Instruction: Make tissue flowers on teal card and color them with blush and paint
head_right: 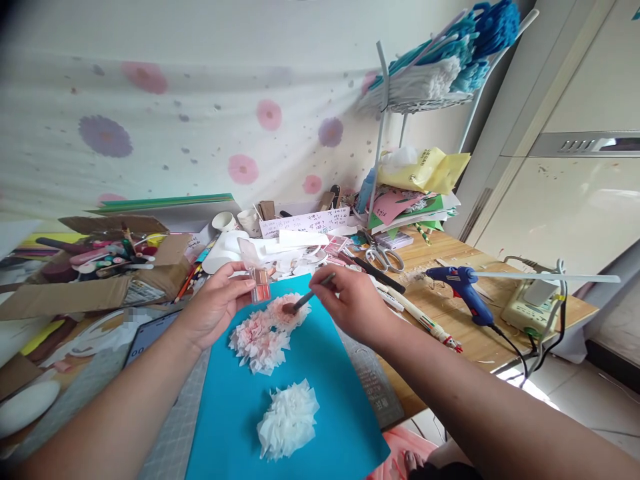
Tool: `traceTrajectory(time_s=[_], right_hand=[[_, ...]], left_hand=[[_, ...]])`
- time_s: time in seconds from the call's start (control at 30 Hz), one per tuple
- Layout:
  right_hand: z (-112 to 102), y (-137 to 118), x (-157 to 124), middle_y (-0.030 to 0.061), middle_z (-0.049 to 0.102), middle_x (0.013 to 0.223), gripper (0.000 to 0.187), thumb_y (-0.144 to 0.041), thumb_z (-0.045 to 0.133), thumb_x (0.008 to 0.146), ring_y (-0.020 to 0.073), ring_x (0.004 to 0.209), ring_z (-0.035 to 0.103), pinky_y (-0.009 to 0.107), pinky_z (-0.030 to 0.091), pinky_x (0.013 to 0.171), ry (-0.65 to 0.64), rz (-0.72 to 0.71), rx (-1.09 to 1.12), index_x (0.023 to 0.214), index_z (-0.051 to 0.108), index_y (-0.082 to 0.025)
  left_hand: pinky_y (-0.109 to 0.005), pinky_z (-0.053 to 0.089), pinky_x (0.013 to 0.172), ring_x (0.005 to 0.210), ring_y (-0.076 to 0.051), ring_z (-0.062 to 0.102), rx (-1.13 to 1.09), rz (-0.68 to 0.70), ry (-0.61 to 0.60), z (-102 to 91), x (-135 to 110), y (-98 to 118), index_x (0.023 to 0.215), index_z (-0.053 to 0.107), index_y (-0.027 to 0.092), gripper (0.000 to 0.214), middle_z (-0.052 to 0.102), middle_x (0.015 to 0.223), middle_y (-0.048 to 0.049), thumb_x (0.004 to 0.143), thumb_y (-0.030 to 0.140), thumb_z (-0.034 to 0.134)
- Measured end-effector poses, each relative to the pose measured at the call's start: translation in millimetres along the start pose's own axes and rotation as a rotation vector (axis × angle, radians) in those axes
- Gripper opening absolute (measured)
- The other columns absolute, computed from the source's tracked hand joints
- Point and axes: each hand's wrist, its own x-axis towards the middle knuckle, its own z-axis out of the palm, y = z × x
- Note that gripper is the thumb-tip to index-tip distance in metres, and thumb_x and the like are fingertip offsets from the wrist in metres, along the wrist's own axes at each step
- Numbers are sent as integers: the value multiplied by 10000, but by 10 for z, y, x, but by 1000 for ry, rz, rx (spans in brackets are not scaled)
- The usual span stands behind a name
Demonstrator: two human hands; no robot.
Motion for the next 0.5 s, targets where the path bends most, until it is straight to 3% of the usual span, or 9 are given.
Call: traceTrajectory(time_s=[0.2, 0.3, 0.5], right_hand=[[-20, -83, -56, 86, 733, 905, 110, -215, 524, 884, 208, 821, 685, 335, 532, 712, 10, -49, 67, 911, 629, -196], [-12, -129, -60, 77, 740, 863, 96, -207, 535, 884, 199, 767, 690, 320, 532, 677, -96, -86, 30, 895, 630, -193], [12, -192, -75, 74, 740, 832, 74, -232, 563, 917, 181, 722, 692, 283, 520, 635, -45, -188, -5, 892, 617, -187]], left_hand=[[-395, 498, 849, 873, -229, 676, -1, 2, -2, 3, 3, -1, 1009, 574, 215, 429, 715, 892, -19, 661, 305, 809], [-393, 501, 845, 867, -226, 679, -3, 1, 3, 4, 6, 0, 1003, 570, 215, 416, 714, 895, -21, 669, 299, 803], [-381, 498, 838, 852, -214, 668, 1, -3, 4, 5, -3, 11, 1010, 562, 222, 425, 694, 857, 2, 669, 302, 804]])
